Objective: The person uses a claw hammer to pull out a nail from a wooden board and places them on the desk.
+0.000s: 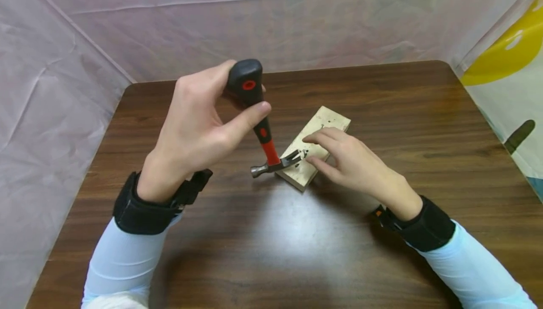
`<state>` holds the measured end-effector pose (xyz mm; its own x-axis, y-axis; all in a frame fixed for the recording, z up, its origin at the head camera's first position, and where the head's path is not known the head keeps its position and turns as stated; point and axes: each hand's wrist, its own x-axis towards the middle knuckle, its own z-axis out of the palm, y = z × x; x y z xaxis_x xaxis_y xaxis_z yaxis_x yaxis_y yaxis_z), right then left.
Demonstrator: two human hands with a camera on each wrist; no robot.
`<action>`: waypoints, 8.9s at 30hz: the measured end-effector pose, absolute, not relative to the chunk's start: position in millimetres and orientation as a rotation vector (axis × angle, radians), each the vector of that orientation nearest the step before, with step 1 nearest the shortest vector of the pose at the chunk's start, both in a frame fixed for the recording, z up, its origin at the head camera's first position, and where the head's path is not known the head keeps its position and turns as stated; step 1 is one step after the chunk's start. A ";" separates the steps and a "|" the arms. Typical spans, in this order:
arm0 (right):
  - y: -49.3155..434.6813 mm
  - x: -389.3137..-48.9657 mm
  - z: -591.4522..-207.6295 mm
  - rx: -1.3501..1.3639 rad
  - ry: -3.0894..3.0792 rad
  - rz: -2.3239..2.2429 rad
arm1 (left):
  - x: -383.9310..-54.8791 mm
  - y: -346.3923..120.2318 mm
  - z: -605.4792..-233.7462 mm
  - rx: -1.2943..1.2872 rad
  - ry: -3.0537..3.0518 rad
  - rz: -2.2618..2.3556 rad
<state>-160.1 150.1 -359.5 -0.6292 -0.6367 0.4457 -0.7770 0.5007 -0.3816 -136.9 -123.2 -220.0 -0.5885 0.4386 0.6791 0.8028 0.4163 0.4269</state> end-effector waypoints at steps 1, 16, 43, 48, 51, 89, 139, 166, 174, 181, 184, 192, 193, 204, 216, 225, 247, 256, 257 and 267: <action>148.5 -159.6 -359.4 1.205 -2.503 0.831 | -136.1 -121.2 -219.3 -1.054 -2.204 -1.058; 132.7 -158.2 -368.2 1.338 -2.422 0.978 | -137.0 -100.6 -225.5 -1.201 -2.154 -1.067; 126.6 -153.8 -370.6 1.437 -2.316 1.128 | -134.7 -91.0 -221.2 -1.180 -2.141 -1.191; 125.5 -153.2 -372.6 1.447 -2.300 1.156 | -136.3 -91.9 -224.0 -1.184 -2.142 -1.185; 125.1 -153.3 -373.5 1.448 -2.291 1.160 | -136.9 -92.6 -225.3 -1.179 -2.139 -1.195; 122.0 -153.5 -376.9 1.423 -2.105 1.242 | -139.4 -89.4 -334.2 -1.129 -2.090 -1.530; 195.0 -201.5 -366.3 0.912 -3.035 0.643 | -150.7 -96.6 -344.5 -0.886 -2.206 -1.268; 186.2 -197.7 -374.8 0.844 -3.045 0.489 | -163.3 -84.7 -342.9 -0.909 -2.222 -1.294; 186.2 -198.1 -375.7 0.842 -3.038 0.467 | -165.3 -81.0 -342.9 -0.926 -2.212 -1.284; 185.7 -198.9 -377.2 0.851 -3.036 0.463 | -166.7 -77.9 -344.1 -0.921 -2.201 -1.302; 186.1 -199.4 -378.1 0.854 -3.035 0.463 | -167.1 -77.5 -344.4 -0.910 -2.197 -1.295; 186.3 -200.1 -377.8 0.847 -3.045 0.455 | -166.5 -78.9 -344.5 -0.899 -2.203 -1.285; 186.3 -200.0 -377.9 0.846 -3.042 0.453 | -166.3 -79.4 -344.6 -0.899 -2.200 -1.289; 186.2 -198.7 -379.3 0.856 -3.025 0.449 | -164.8 -86.2 -346.9 -0.887 -2.171 -1.319; 186.3 -198.7 -378.9 0.839 -3.062 0.445 | -160.0 -89.8 -350.1 -0.863 -2.189 -1.395; 186.3 -198.8 -378.0 0.842 -3.060 0.450 | -158.9 -90.3 -353.0 -0.852 -2.163 -1.380; 186.6 -196.9 -378.1 0.849 -3.049 0.458 | -154.5 -97.3 -359.2 -0.818 -2.101 -1.473; 186.7 -196.7 -378.1 0.839 -3.045 0.471 | -152.7 -98.6 -360.9 -0.807 -2.106 -1.475; 186.4 -196.7 -377.8 0.839 -3.047 0.471 | -152.4 -99.2 -361.3 -0.805 -2.105 -1.479; 185.3 -195.3 -377.4 0.831 -3.057 0.459 | -148.0 -104.5 -366.8 -0.761 -2.049 -1.569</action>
<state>-195.3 185.3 -377.4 -0.8635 -0.5041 0.0177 -0.4871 0.8242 -0.2889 -148.0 -104.5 -366.8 -0.7482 0.1555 0.6450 0.6632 0.2017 0.7208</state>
